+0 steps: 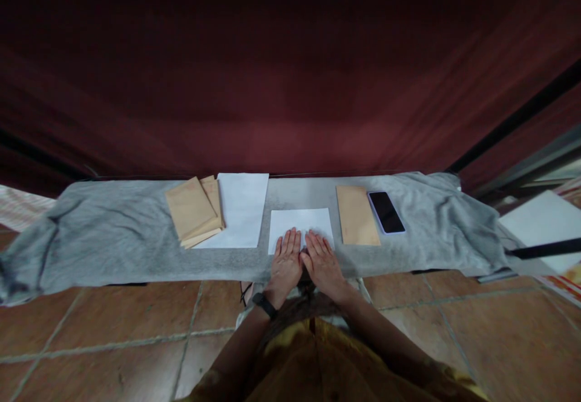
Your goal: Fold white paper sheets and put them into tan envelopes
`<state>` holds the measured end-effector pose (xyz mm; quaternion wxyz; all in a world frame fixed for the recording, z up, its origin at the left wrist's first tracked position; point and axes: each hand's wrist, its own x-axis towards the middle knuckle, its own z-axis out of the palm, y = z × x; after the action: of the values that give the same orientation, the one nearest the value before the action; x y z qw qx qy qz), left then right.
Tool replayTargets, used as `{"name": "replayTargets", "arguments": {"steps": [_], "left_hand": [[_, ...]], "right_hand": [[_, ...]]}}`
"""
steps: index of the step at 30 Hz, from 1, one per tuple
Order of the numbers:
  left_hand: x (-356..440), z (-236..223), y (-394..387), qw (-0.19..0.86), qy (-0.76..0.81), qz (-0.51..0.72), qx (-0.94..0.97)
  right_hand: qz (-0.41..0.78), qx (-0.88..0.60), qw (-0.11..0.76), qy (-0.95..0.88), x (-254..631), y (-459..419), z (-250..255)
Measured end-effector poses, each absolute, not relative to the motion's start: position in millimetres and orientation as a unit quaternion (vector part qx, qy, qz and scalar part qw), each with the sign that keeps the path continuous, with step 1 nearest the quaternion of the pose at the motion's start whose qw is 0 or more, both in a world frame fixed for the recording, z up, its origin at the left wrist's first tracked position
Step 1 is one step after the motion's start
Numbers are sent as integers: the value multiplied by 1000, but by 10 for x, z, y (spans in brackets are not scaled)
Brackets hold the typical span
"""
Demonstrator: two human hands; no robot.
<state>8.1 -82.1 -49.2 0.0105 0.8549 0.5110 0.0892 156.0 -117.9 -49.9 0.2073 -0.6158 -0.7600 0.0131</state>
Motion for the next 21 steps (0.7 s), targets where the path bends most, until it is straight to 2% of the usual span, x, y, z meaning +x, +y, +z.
{"name": "replayTargets", "arguments": {"steps": [21], "left_hand": [[-284,-558,-964,4,587,170,792]], "right_hand": [[-43,-632,180,-752,1841,-1381,-693]]}}
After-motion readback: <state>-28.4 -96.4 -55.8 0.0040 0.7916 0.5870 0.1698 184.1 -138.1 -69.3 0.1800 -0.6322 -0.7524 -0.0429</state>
